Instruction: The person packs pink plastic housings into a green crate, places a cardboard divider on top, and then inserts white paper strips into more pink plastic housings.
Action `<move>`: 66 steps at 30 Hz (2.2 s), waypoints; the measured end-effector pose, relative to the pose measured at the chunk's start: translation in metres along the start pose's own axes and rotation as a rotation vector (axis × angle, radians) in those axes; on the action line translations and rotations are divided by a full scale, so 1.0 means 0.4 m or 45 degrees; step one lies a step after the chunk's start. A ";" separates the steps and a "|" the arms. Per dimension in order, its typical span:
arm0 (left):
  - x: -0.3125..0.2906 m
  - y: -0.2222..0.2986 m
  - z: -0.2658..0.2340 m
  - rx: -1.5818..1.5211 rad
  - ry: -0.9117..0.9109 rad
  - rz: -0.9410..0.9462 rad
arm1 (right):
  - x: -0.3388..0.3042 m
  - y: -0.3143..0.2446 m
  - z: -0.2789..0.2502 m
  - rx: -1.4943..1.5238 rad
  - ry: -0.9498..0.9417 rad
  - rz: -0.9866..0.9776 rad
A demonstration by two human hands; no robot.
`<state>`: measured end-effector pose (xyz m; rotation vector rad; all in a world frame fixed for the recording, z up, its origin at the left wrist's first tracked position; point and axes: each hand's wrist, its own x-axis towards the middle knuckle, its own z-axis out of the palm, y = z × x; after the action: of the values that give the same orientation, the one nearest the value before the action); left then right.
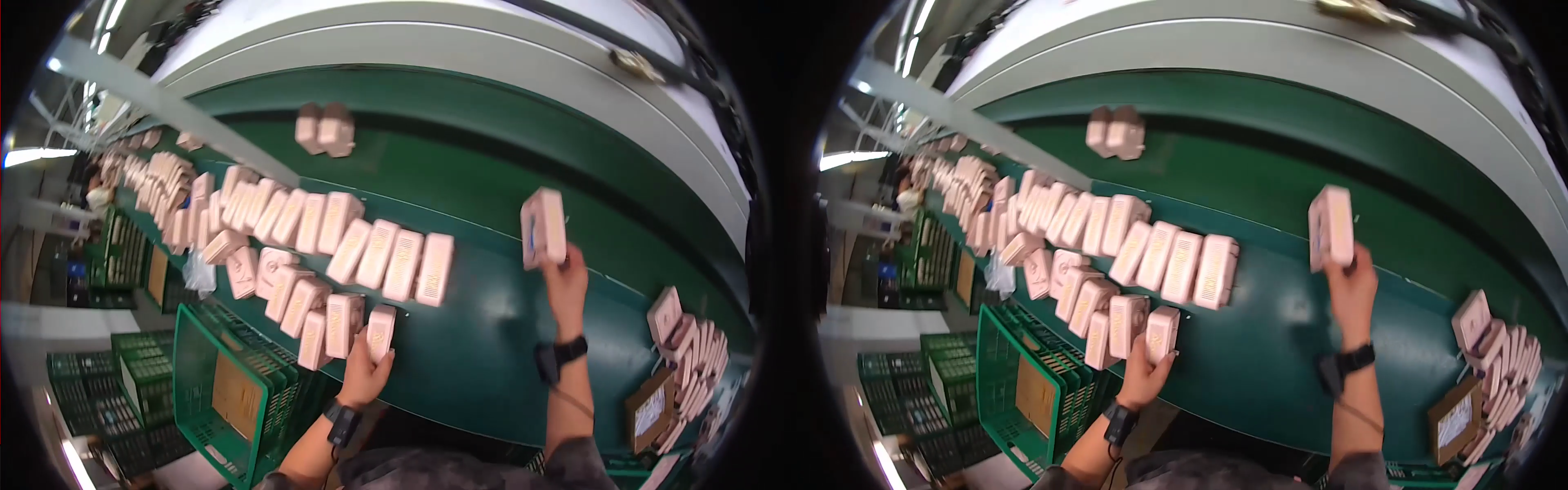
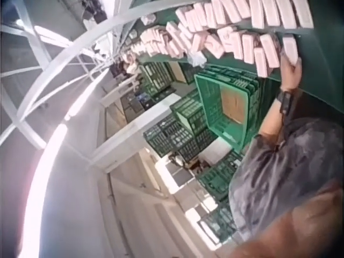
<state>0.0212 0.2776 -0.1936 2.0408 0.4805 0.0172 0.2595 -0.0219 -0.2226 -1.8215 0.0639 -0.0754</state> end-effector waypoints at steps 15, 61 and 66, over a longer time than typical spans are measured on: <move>0.007 0.108 0.021 0.864 0.450 0.084 | -0.291 -0.053 0.167 -0.330 -0.368 -0.180; -0.777 -0.271 -0.648 -1.467 0.837 -0.458 | -0.692 -0.460 0.454 0.816 -1.499 0.931; -0.948 -0.447 -0.805 -1.818 1.223 -0.610 | -0.808 -0.582 0.791 0.618 -2.100 1.017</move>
<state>-0.4542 0.4936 -0.1124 0.3784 1.1017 0.8226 -0.0344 0.3685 -0.0816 -0.8207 -0.3619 1.7559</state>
